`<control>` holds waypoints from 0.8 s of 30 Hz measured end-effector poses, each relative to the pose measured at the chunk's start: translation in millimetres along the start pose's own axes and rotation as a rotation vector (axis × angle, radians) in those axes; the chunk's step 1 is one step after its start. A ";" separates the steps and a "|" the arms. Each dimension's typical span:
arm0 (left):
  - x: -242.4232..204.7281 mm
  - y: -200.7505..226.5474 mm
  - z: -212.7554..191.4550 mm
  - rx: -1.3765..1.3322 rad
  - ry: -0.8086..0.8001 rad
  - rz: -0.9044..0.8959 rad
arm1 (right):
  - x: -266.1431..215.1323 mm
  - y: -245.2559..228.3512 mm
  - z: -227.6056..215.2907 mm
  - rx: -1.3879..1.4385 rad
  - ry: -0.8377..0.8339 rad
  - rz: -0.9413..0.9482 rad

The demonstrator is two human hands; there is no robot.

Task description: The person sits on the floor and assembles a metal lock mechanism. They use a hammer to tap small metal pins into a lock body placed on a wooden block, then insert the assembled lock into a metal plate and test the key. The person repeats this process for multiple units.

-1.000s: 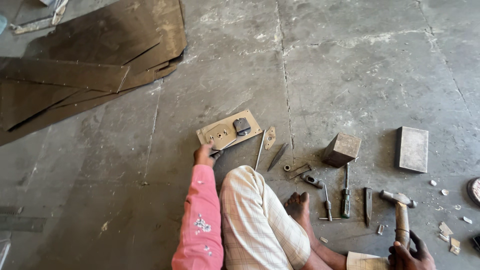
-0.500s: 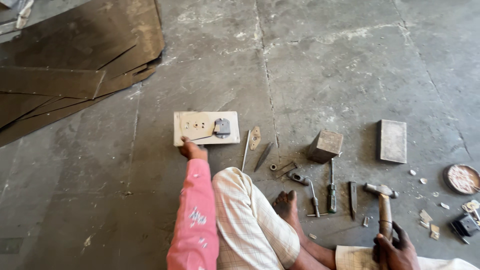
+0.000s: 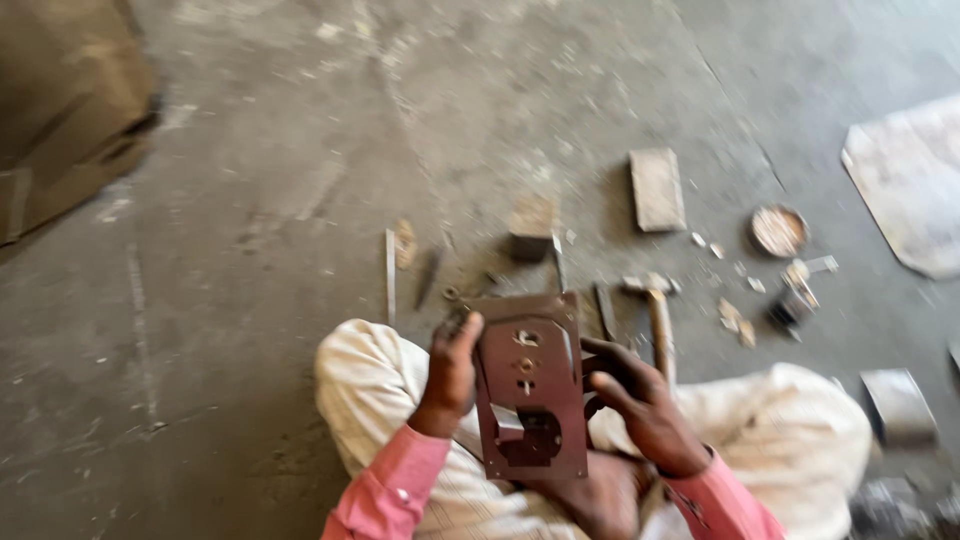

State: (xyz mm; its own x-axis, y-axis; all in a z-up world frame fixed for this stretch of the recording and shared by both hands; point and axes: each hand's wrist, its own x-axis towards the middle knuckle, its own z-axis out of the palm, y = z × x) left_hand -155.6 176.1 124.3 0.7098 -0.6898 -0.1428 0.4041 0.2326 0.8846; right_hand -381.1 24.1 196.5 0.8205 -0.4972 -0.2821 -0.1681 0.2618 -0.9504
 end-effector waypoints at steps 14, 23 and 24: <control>-73.6 26.0 35.0 0.401 -0.317 -0.223 | -34.2 39.5 -3.9 -0.242 -0.072 0.214; -88.3 21.3 12.7 0.226 -0.442 -0.368 | -44.4 28.7 0.2 -0.477 -0.015 0.223; -90.5 20.7 14.1 0.245 -0.391 -0.378 | -44.7 26.6 0.4 -0.442 -0.075 0.203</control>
